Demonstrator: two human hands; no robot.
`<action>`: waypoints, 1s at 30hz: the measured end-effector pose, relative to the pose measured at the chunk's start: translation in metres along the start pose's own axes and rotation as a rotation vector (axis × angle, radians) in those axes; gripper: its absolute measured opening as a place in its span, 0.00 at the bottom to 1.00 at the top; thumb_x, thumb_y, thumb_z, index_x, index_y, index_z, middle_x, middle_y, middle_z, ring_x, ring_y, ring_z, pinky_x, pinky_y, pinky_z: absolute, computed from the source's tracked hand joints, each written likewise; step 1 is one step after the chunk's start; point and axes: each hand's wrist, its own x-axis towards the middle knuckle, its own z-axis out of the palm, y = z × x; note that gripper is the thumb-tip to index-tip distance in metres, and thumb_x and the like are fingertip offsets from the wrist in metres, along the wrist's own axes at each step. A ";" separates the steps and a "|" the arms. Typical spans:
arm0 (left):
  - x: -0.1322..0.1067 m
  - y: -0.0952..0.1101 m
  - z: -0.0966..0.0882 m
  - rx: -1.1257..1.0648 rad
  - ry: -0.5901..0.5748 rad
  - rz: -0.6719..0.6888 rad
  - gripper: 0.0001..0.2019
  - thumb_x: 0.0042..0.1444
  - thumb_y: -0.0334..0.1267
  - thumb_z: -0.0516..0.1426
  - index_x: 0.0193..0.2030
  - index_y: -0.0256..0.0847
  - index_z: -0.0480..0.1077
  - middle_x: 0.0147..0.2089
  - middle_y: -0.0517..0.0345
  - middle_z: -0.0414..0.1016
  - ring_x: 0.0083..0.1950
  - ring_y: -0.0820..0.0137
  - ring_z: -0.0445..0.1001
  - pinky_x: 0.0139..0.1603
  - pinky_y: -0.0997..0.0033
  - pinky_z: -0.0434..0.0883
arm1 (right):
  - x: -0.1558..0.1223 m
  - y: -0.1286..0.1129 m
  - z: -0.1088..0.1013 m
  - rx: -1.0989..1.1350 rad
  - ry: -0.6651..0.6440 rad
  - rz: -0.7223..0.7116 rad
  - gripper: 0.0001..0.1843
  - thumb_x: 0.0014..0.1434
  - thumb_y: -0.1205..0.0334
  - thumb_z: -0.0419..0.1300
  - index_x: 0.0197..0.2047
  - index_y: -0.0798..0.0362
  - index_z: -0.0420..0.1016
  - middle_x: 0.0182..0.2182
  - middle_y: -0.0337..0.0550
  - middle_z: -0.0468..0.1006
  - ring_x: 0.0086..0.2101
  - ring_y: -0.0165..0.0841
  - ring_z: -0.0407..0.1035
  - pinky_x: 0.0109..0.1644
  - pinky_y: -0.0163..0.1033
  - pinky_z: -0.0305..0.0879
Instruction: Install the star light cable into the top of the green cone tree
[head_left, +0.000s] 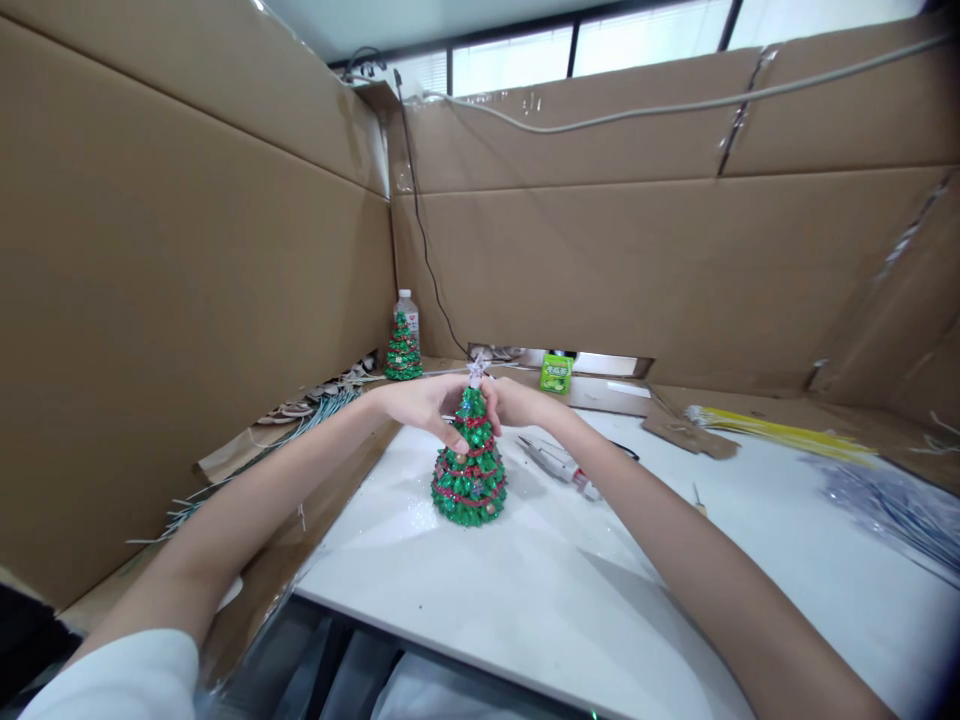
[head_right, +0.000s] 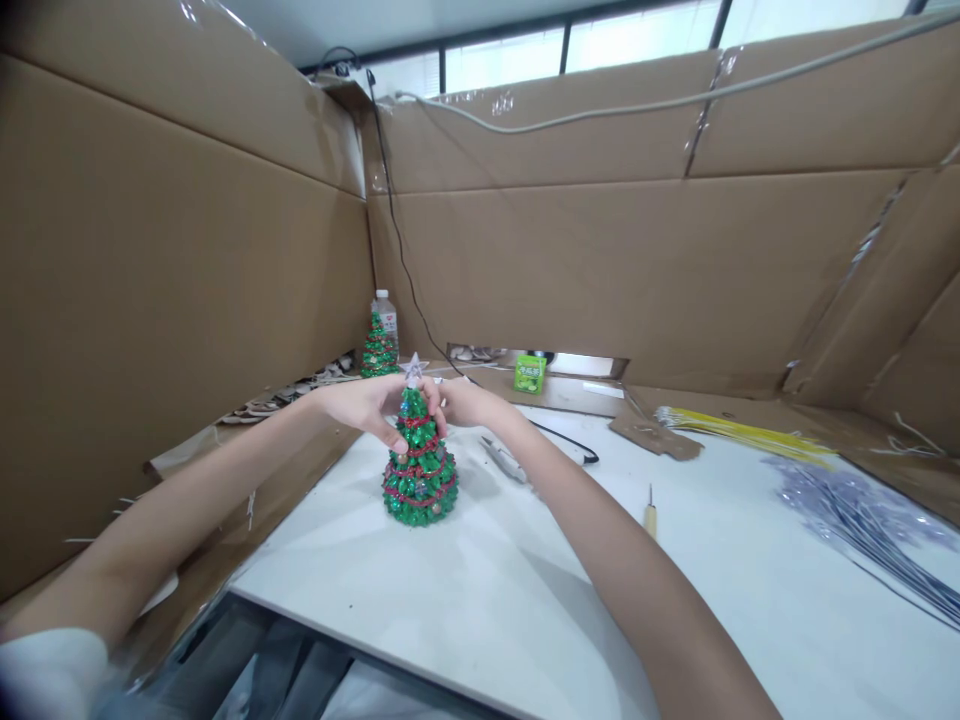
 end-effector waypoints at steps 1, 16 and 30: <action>0.000 -0.001 0.000 -0.008 0.005 -0.015 0.28 0.40 0.27 0.68 0.49 0.41 0.66 0.50 0.47 0.74 0.51 0.62 0.74 0.47 0.64 0.75 | -0.001 0.000 -0.005 0.022 0.019 -0.005 0.09 0.55 0.67 0.57 0.37 0.56 0.78 0.37 0.46 0.80 0.36 0.34 0.73 0.38 0.33 0.66; -0.002 -0.007 -0.004 -0.052 0.007 -0.053 0.25 0.41 0.25 0.67 0.44 0.40 0.62 0.52 0.44 0.72 0.52 0.60 0.73 0.45 0.63 0.75 | -0.046 -0.044 -0.074 0.508 0.227 0.015 0.10 0.53 0.58 0.60 0.30 0.56 0.77 0.22 0.39 0.71 0.22 0.23 0.59 0.24 0.32 0.55; -0.003 -0.014 -0.007 -0.015 0.007 -0.038 0.31 0.45 0.30 0.66 0.55 0.40 0.60 0.50 0.43 0.71 0.50 0.61 0.73 0.46 0.58 0.75 | -0.038 -0.039 -0.065 0.727 0.151 -0.007 0.09 0.48 0.60 0.62 0.25 0.57 0.78 0.19 0.40 0.72 0.21 0.24 0.57 0.22 0.34 0.50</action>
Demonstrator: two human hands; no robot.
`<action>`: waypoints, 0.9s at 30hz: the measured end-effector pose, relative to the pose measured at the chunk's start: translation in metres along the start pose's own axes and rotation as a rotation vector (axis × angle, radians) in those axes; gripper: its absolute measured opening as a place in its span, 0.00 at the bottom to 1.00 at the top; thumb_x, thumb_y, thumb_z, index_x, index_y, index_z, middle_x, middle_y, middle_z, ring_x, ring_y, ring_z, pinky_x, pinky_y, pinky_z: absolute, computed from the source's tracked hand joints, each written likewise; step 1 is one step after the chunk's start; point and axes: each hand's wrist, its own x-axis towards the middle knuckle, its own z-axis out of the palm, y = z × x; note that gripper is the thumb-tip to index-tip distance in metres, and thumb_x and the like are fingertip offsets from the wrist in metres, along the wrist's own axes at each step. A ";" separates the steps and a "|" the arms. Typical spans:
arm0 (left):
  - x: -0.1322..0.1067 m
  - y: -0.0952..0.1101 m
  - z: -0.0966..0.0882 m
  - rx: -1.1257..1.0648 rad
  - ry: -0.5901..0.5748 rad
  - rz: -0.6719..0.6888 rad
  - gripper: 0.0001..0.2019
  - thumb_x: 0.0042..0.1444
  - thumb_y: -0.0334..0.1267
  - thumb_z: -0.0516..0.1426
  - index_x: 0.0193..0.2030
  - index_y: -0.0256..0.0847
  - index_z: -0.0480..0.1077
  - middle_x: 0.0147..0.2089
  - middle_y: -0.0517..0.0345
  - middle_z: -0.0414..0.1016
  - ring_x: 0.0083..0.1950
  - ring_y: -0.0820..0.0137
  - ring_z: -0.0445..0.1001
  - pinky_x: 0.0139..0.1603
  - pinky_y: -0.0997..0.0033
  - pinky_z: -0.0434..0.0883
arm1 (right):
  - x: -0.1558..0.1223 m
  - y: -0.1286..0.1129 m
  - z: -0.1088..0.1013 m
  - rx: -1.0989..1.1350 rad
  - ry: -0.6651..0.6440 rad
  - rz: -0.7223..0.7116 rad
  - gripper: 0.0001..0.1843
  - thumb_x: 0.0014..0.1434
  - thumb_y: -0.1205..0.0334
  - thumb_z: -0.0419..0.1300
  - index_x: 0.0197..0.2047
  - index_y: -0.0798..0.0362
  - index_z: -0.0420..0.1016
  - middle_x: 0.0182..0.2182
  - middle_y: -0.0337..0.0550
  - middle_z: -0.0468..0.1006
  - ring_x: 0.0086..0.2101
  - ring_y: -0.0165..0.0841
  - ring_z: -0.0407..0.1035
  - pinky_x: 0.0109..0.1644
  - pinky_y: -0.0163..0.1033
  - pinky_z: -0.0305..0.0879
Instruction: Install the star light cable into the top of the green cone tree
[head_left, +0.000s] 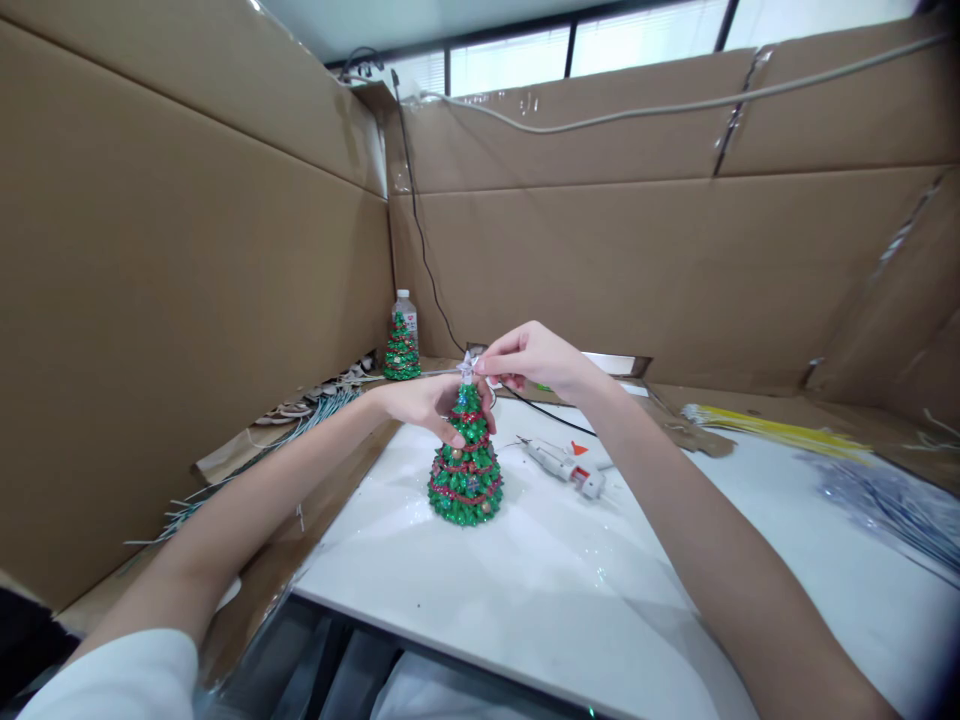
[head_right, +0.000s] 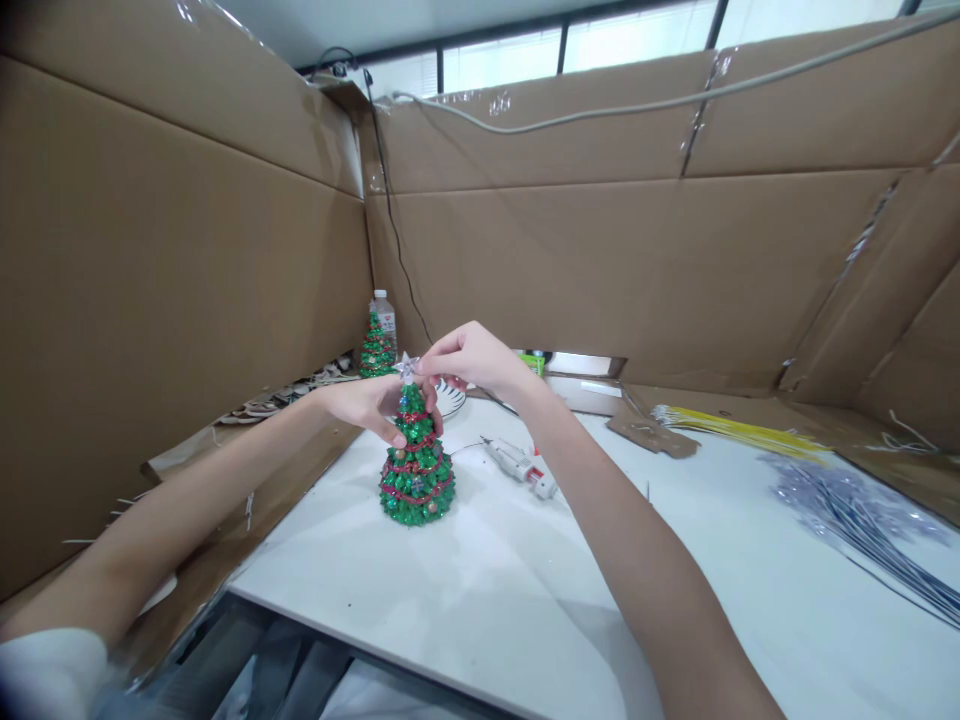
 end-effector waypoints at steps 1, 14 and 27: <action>0.000 0.000 0.000 -0.001 -0.002 -0.002 0.31 0.45 0.29 0.66 0.55 0.40 0.60 0.50 0.43 0.71 0.50 0.61 0.74 0.46 0.58 0.75 | 0.001 0.001 0.000 -0.006 0.008 -0.002 0.08 0.48 0.61 0.61 0.25 0.57 0.78 0.19 0.39 0.71 0.21 0.24 0.56 0.22 0.34 0.50; 0.001 0.001 0.000 -0.058 0.001 -0.013 0.27 0.40 0.29 0.69 0.45 0.40 0.63 0.51 0.43 0.72 0.52 0.60 0.73 0.45 0.63 0.74 | -0.001 0.009 -0.014 -0.264 0.218 0.086 0.08 0.48 0.62 0.58 0.26 0.57 0.77 0.15 0.36 0.64 0.18 0.24 0.54 0.24 0.35 0.51; 0.001 0.000 -0.001 -0.045 -0.013 -0.002 0.25 0.43 0.27 0.67 0.46 0.40 0.62 0.52 0.43 0.71 0.54 0.60 0.72 0.48 0.60 0.73 | 0.004 0.007 -0.002 -0.124 0.153 -0.099 0.21 0.59 0.57 0.56 0.55 0.53 0.70 0.42 0.46 0.77 0.30 0.27 0.69 0.25 0.31 0.62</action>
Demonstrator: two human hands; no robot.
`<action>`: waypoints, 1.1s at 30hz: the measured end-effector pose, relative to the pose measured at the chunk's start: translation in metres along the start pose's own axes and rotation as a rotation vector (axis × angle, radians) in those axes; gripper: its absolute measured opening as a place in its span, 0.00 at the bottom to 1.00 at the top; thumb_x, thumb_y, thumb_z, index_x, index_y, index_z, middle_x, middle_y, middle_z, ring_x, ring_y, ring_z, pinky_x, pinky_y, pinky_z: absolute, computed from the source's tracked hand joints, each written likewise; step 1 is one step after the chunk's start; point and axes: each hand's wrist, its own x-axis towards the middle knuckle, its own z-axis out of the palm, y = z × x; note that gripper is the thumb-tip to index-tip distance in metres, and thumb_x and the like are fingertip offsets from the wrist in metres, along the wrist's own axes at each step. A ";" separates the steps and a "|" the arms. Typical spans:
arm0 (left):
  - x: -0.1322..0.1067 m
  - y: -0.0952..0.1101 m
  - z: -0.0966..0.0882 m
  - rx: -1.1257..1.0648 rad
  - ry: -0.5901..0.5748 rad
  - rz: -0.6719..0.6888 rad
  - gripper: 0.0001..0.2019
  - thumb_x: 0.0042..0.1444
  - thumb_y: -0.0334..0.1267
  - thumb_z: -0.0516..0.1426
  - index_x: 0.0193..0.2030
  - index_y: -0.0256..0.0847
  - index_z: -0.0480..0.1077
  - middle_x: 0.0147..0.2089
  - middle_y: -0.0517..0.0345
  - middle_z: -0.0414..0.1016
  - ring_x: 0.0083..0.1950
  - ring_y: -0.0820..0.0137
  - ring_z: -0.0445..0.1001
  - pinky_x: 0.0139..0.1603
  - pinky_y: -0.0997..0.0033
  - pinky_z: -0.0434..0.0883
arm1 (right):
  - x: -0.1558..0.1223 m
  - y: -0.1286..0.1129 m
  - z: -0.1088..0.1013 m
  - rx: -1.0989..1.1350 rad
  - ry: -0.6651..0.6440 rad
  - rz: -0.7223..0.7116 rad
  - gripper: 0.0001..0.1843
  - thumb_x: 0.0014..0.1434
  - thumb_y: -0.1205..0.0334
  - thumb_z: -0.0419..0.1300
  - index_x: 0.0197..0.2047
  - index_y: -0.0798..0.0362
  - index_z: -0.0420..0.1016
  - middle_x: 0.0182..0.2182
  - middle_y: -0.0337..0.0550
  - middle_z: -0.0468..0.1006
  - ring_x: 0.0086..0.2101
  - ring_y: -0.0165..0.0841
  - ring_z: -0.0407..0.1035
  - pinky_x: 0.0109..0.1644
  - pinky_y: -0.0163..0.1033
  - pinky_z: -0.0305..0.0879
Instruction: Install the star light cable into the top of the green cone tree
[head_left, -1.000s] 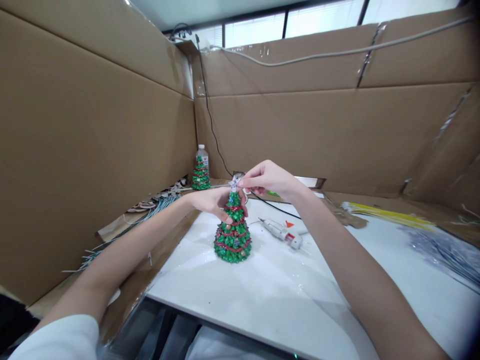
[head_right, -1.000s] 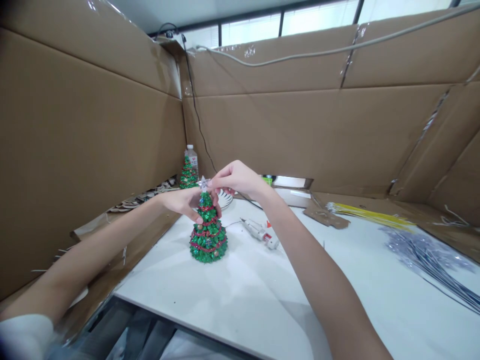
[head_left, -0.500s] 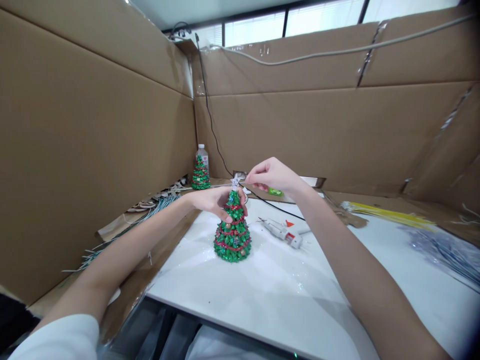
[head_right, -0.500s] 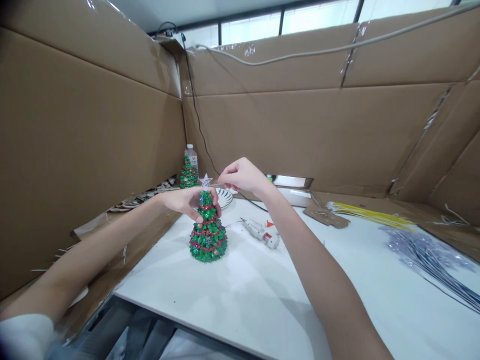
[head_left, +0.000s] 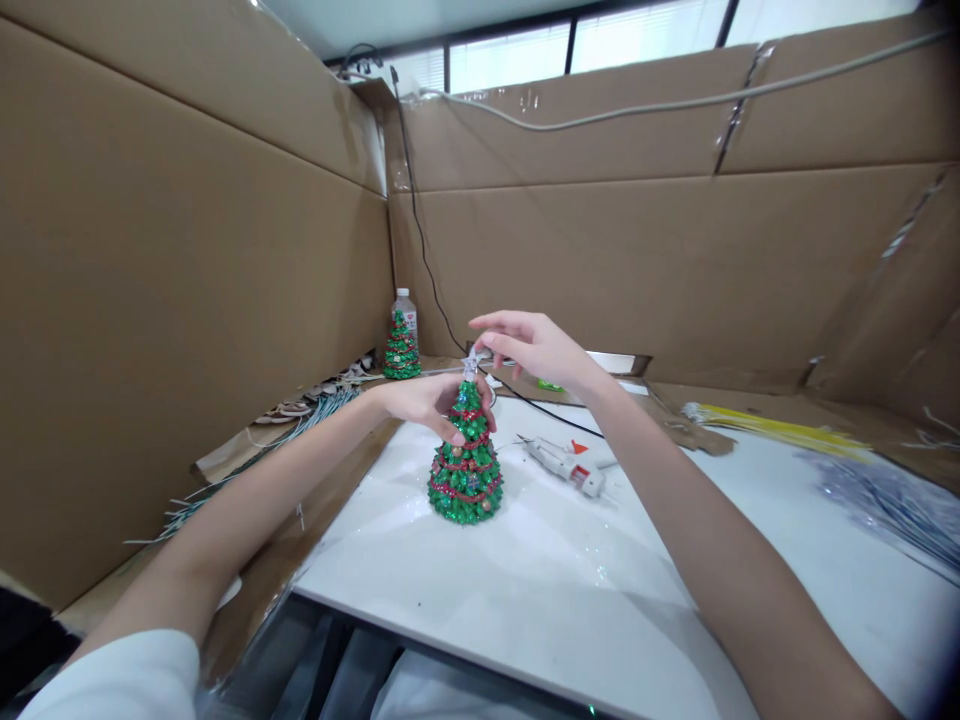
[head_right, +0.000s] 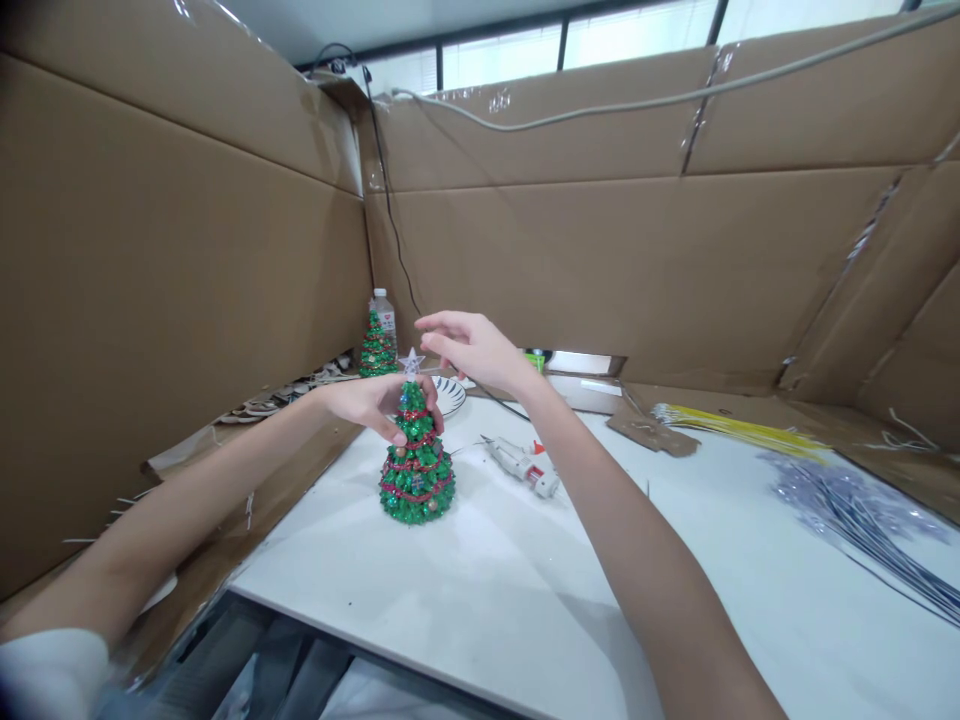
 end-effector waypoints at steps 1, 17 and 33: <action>0.000 0.000 0.000 0.002 0.003 0.001 0.25 0.42 0.28 0.67 0.46 0.40 0.62 0.53 0.43 0.71 0.54 0.60 0.72 0.48 0.60 0.73 | -0.001 -0.003 0.001 -0.004 -0.027 -0.015 0.19 0.60 0.54 0.55 0.52 0.53 0.73 0.43 0.46 0.77 0.32 0.27 0.69 0.27 0.32 0.62; -0.002 0.004 0.002 0.073 0.044 -0.015 0.31 0.44 0.31 0.67 0.56 0.40 0.62 0.51 0.44 0.73 0.52 0.60 0.74 0.49 0.60 0.73 | -0.007 -0.021 0.010 -0.304 0.024 -0.169 0.10 0.55 0.59 0.59 0.33 0.55 0.79 0.27 0.39 0.78 0.28 0.28 0.69 0.31 0.34 0.61; -0.007 0.007 -0.009 0.215 0.095 -0.012 0.25 0.44 0.32 0.67 0.51 0.38 0.67 0.52 0.44 0.73 0.54 0.60 0.73 0.57 0.56 0.70 | -0.003 -0.017 0.019 -0.327 0.059 -0.158 0.12 0.57 0.58 0.56 0.33 0.55 0.78 0.26 0.40 0.78 0.27 0.28 0.68 0.31 0.34 0.61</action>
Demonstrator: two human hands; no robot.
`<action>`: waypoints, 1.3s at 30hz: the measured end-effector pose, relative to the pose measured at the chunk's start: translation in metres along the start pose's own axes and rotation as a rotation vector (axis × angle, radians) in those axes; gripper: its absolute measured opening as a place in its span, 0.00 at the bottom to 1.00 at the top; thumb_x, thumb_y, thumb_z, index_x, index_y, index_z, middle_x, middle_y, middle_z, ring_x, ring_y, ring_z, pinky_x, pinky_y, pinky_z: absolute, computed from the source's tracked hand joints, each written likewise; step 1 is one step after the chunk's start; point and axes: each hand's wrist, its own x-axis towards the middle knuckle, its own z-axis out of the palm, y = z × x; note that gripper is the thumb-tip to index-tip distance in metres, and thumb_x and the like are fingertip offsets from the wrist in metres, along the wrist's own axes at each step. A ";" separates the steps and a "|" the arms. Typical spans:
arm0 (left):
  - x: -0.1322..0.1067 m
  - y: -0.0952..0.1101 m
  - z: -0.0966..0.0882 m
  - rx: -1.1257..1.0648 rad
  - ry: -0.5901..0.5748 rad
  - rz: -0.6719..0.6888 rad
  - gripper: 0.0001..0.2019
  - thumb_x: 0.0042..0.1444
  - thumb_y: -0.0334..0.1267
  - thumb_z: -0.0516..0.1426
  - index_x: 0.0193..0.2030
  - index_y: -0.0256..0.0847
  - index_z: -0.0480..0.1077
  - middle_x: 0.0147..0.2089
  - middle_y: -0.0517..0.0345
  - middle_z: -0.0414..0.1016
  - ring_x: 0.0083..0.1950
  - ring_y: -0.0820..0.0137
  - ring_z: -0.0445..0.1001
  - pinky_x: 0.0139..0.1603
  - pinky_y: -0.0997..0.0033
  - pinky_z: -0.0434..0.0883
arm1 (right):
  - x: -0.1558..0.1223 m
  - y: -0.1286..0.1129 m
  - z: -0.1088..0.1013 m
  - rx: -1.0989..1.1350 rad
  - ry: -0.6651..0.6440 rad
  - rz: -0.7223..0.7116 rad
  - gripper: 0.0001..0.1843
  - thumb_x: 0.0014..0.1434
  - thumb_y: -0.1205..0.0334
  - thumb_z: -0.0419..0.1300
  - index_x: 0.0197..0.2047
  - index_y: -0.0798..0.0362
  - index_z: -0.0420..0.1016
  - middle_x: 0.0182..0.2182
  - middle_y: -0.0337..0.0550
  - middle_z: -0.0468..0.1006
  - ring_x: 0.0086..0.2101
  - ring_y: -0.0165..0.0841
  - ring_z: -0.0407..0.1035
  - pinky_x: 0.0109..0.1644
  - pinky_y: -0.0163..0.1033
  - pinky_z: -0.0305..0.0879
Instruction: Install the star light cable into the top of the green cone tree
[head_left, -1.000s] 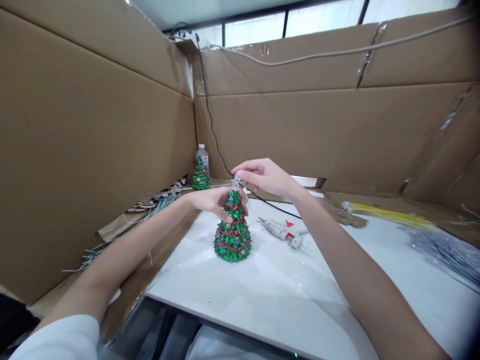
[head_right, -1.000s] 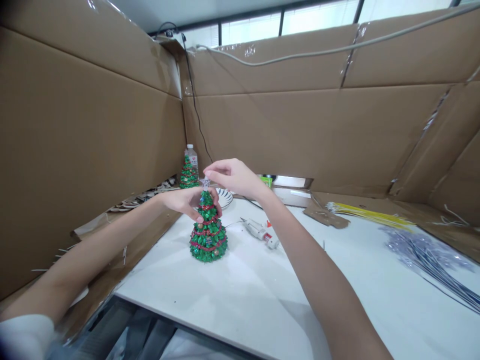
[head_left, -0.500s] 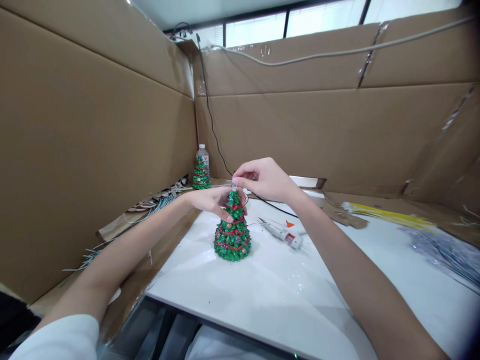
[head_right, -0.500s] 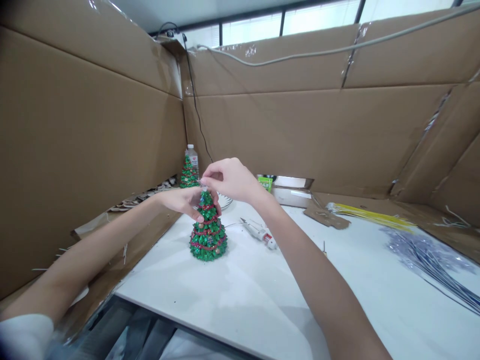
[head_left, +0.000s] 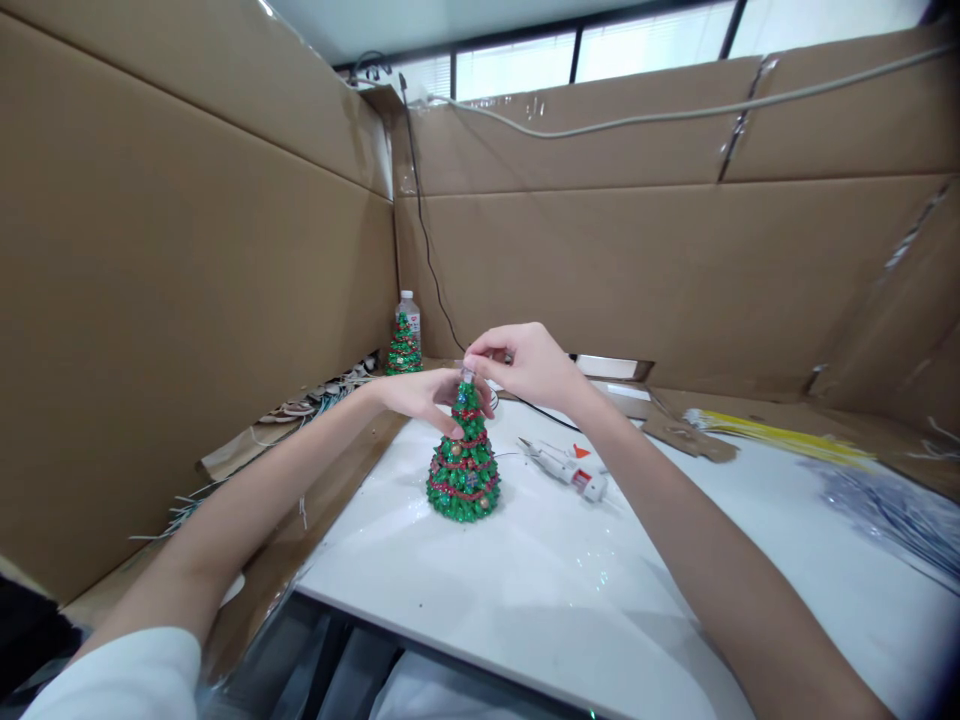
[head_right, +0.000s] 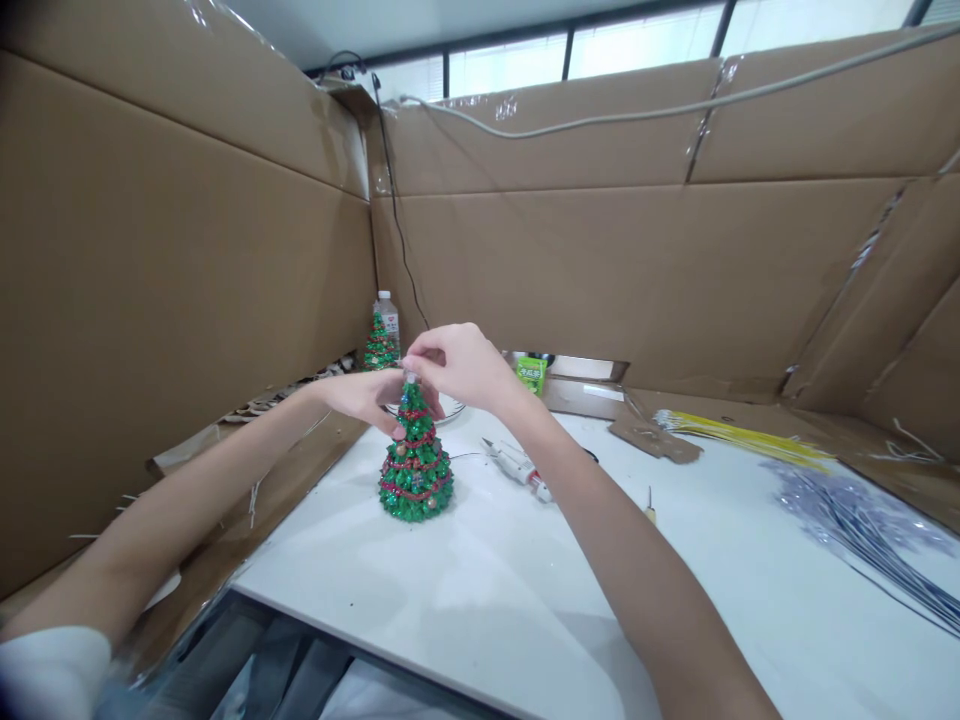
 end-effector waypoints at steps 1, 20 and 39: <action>-0.001 0.002 -0.002 0.008 0.040 0.002 0.25 0.45 0.32 0.66 0.51 0.38 0.67 0.52 0.44 0.73 0.54 0.61 0.73 0.56 0.56 0.70 | 0.000 0.000 0.000 0.009 -0.007 -0.001 0.12 0.58 0.57 0.56 0.33 0.55 0.78 0.26 0.40 0.78 0.26 0.27 0.67 0.31 0.34 0.60; -0.014 0.047 0.000 0.235 0.654 0.091 0.10 0.49 0.39 0.64 0.35 0.34 0.76 0.33 0.52 0.79 0.34 0.71 0.77 0.36 0.74 0.74 | 0.002 0.009 0.005 0.244 0.028 0.029 0.15 0.53 0.51 0.64 0.36 0.55 0.76 0.31 0.44 0.79 0.31 0.30 0.72 0.36 0.37 0.67; -0.025 0.028 -0.029 0.872 1.038 -0.099 0.12 0.56 0.41 0.55 0.26 0.38 0.73 0.26 0.57 0.76 0.27 0.71 0.70 0.34 0.70 0.67 | 0.002 0.011 0.005 0.272 0.022 0.053 0.10 0.55 0.57 0.61 0.35 0.56 0.76 0.29 0.42 0.77 0.29 0.28 0.69 0.32 0.35 0.65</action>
